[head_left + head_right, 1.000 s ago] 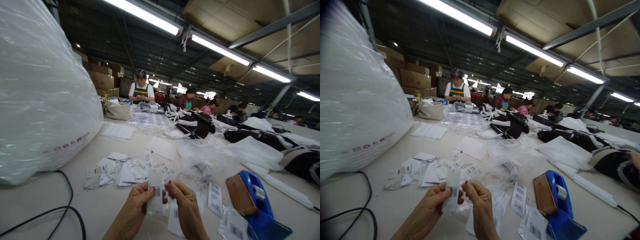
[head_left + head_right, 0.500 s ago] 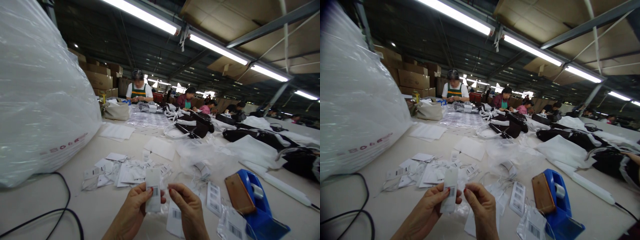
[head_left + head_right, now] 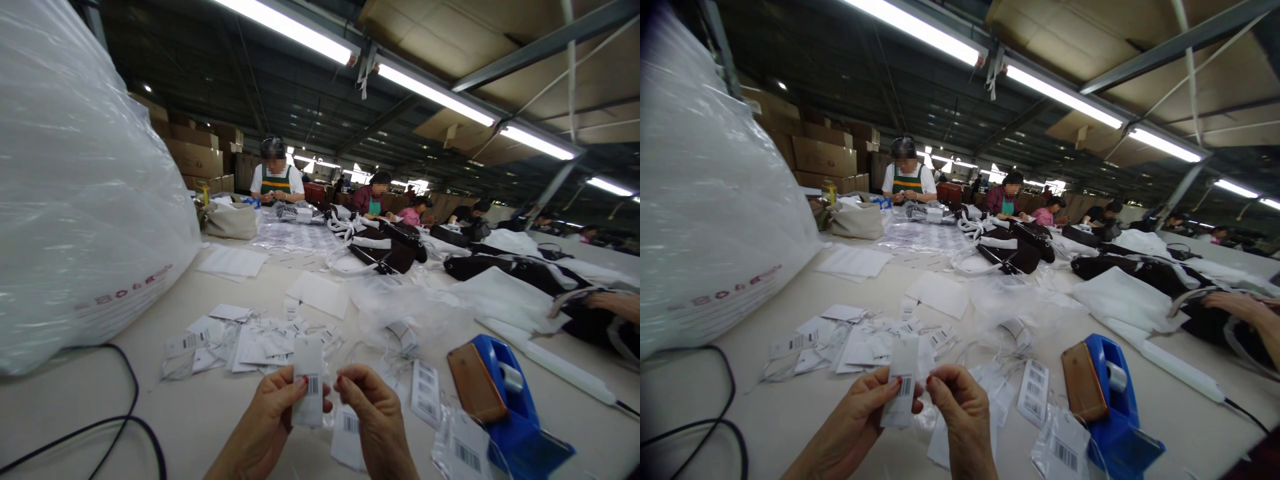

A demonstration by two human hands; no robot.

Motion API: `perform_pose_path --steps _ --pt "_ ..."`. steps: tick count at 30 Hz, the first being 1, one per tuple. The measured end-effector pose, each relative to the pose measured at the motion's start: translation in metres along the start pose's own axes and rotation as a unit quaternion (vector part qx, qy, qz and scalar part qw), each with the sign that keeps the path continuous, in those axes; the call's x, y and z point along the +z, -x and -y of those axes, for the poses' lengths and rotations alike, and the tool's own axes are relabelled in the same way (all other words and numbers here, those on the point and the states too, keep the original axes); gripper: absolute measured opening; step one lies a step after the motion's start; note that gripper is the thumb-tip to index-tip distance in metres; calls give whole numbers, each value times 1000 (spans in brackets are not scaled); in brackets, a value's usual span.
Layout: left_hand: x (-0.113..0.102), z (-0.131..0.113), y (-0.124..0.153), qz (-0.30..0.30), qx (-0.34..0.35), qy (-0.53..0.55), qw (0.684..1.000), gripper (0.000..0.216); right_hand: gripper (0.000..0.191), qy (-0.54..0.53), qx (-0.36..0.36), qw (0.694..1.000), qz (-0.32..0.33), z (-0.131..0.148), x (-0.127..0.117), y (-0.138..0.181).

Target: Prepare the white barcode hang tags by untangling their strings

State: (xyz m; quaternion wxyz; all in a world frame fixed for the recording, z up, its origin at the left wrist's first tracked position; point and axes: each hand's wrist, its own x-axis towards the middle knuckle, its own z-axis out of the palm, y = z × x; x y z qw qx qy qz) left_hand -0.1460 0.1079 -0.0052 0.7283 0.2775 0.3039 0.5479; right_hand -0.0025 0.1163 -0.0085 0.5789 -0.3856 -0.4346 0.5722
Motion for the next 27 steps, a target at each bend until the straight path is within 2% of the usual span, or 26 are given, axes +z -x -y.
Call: perform_pose_path --steps 4,10,12,18,22,25,27 --pt "0 1 1 -5 -6 3 1000 9 16 13 -6 1000 -21 0 -1 0" --pt "1 2 2 17 2 -3 1000 10 15 -83 9 995 59 9 9 3" --pt "0 3 1 19 1 -4 1000 12 18 -85 -5 995 47 9 9 3" --pt "2 2 2 19 0 -8 1000 9 22 -60 -35 998 6 5 3 2" --pt "2 3 3 12 -9 -11 1000 10 16 20 -40 999 -11 6 1 6" --pt "-1 6 2 22 -7 -12 1000 11 16 74 -64 995 3 7 0 10" --pt "-1 7 2 29 -4 -10 1000 12 15 60 -68 996 23 6 -1 10"
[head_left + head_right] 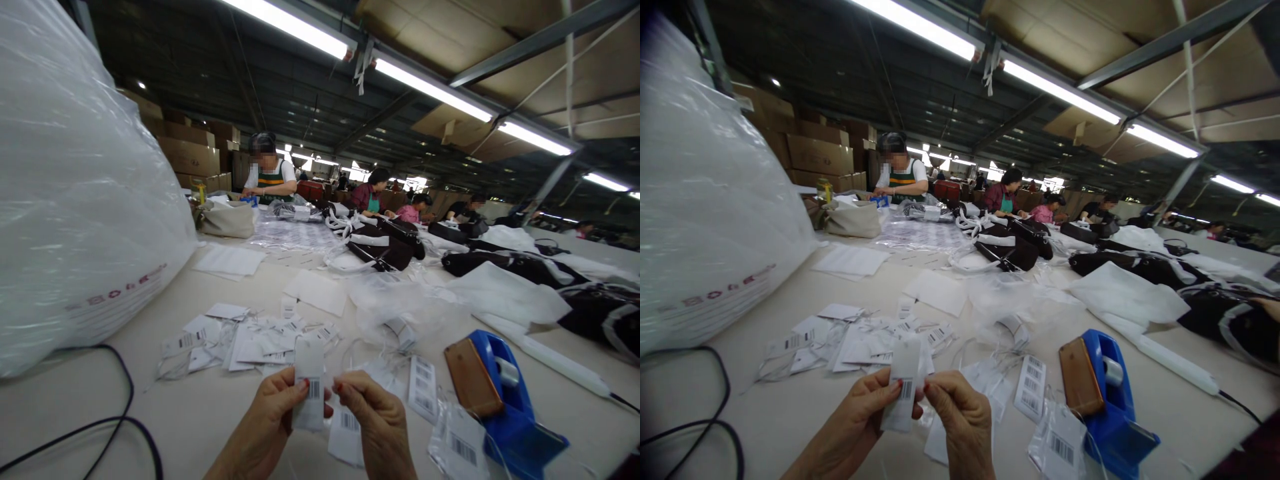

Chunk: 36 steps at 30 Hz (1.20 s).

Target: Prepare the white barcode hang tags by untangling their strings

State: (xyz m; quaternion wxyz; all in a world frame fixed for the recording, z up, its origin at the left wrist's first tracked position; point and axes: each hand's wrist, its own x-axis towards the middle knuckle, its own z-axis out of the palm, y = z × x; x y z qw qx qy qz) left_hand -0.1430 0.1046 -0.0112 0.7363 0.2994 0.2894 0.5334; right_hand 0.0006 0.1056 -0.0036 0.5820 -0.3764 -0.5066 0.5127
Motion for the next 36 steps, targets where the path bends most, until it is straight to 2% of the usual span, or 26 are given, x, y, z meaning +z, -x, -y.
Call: perform_pose_path --steps 7,8,10,12,15,20,22,25,30,34,36 --pt "5 1 1 24 -1 7 1000 15 17 -74 26 997 15 -9 -5 0" --pt "5 1 1 24 2 16 1000 15 20 -71 35 997 9 -11 -6 1" --pt "4 1 0 16 4 31 999 13 39 -44 41 998 -15 -14 -7 3" --pt "2 1 0 6 1 40 999 11 49 -8 25 999 -27 -16 -8 5" --pt "1 2 -1 8 4 44 999 11 34 25 -18 999 -11 -15 -8 7" --pt "3 4 0 25 -5 37 999 13 10 3 -49 999 21 -11 -8 7" --pt "4 4 1 32 -6 31 999 14 9 10 -58 998 23 -11 -9 8" --pt "6 3 2 26 -9 18 999 15 13 47 -80 996 -8 -10 -13 12" --pt "5 -5 4 -35 -7 14 999 21 12 105 -128 985 -47 -3 -25 24" --pt "7 -12 10 -76 28 42 996 23 4 155 -174 972 -38 1 -40 38" --pt "14 -14 16 -79 44 48 995 24 8 181 -191 965 -9 2 -49 45"
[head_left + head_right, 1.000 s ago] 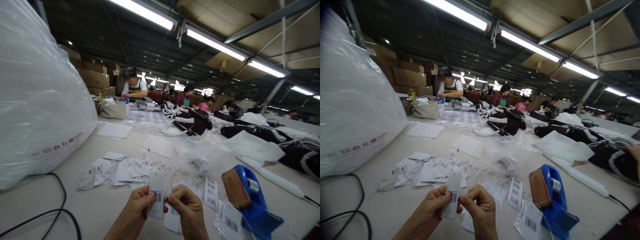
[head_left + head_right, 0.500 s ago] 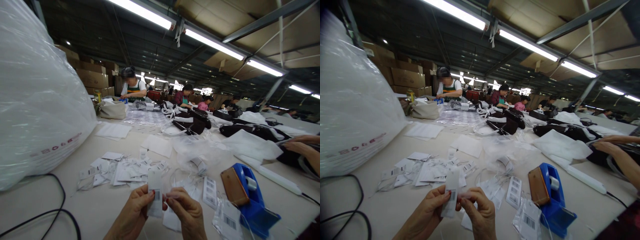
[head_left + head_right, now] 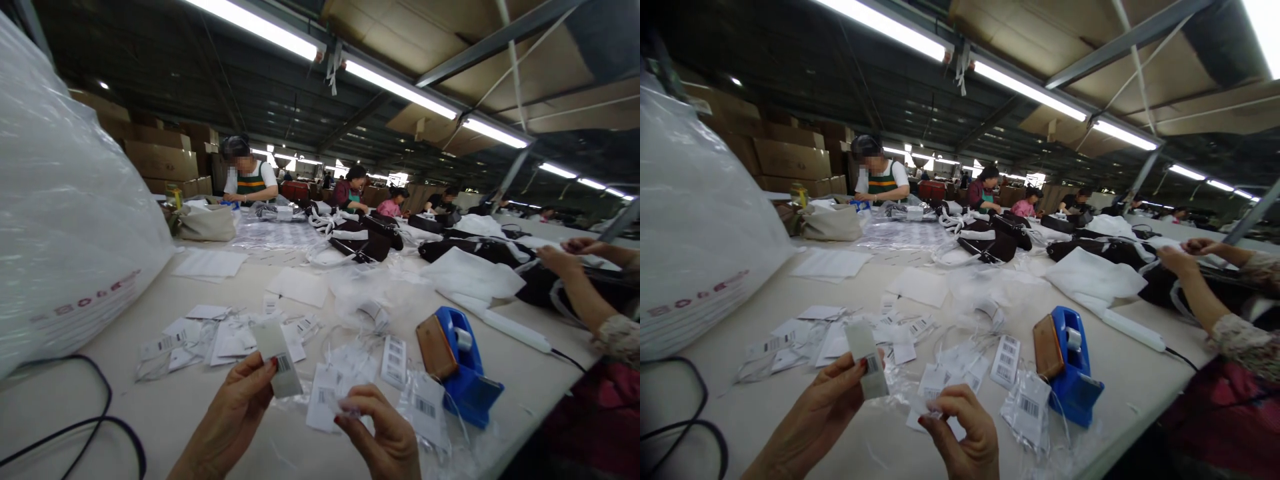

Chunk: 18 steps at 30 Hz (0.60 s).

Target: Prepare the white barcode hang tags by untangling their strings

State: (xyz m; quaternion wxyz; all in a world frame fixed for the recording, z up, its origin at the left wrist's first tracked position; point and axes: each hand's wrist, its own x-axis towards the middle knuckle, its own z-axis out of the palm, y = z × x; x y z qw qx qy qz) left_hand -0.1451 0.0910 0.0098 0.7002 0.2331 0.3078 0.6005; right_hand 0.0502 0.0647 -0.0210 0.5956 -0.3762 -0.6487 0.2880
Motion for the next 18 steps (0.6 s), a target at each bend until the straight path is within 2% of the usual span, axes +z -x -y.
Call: perform_pose_path --steps 2,5,8,10,12,14,16,18 --pt "10 1 11 -1 11 -1 1000 24 12 16 -14 1000 20 1 -7 8" --pt "28 8 29 -1 32 -28 999 24 9 15 -10 1000 -9 3 -16 19" --pt "47 16 44 37 72 -101 992 20 7 16 -2 1000 -13 8 -22 28" --pt "57 19 50 73 113 -180 974 15 5 14 10 1000 -16 11 -25 32" --pt "67 19 55 119 153 -289 938 13 3 -1 26 999 -29 14 -28 36" --pt "76 16 58 167 192 -393 884 15 3 -15 37 999 -35 17 -31 39" --pt "84 13 61 212 221 -462 832 20 2 -22 42 998 -36 20 -34 42" --pt "89 11 62 233 244 -500 798 22 2 -24 46 998 -40 22 -37 44"
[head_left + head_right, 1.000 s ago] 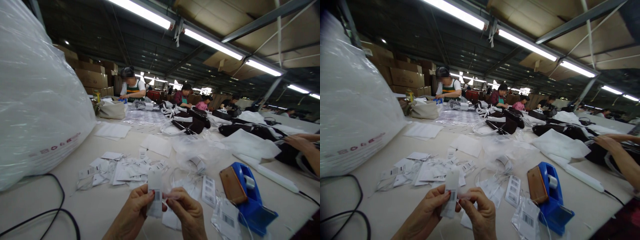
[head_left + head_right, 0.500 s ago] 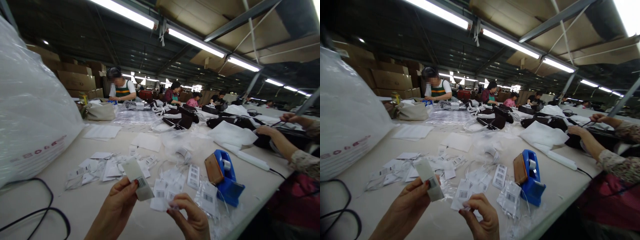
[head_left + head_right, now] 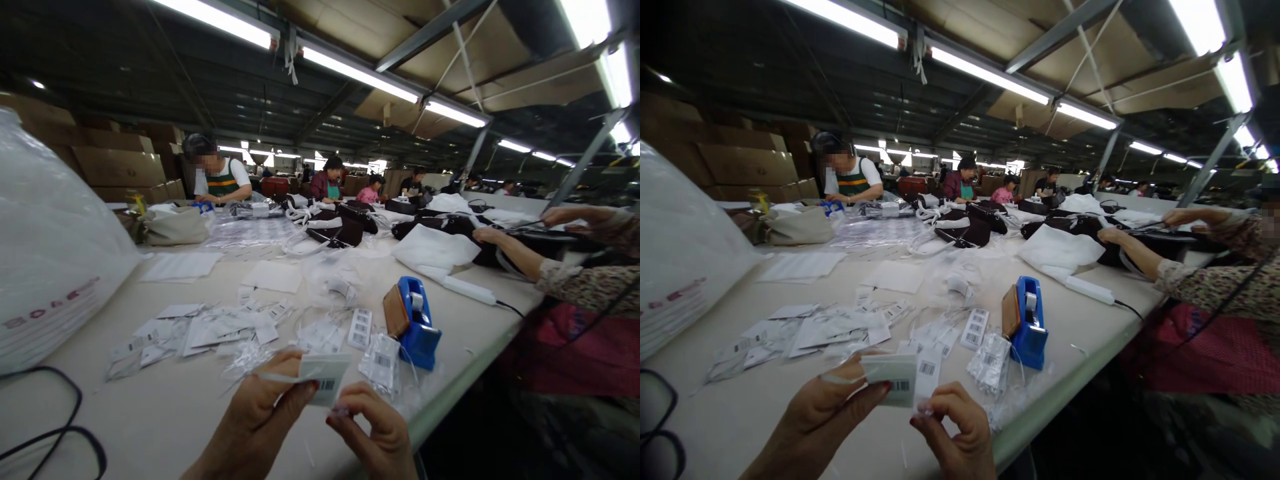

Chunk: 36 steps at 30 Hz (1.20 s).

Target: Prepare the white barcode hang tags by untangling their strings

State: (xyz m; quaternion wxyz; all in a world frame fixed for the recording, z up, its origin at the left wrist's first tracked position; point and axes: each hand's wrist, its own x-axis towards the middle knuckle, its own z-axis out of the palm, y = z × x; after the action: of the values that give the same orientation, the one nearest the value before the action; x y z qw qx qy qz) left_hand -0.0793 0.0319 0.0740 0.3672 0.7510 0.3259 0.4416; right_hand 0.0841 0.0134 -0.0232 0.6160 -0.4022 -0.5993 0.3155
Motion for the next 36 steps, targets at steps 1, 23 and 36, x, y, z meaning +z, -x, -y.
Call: perform_pose_path --steps 1,23,36 --pt "0 -2 -1 8 8 -16 1000 22 2 -1 1 1000 -1 1 -1 1" --pt "14 6 -5 79 -10 -54 995 27 12 -63 78 995 13 1 -1 10" --pt "15 8 -11 130 -55 -9 990 29 21 -44 106 992 48 0 -6 11"
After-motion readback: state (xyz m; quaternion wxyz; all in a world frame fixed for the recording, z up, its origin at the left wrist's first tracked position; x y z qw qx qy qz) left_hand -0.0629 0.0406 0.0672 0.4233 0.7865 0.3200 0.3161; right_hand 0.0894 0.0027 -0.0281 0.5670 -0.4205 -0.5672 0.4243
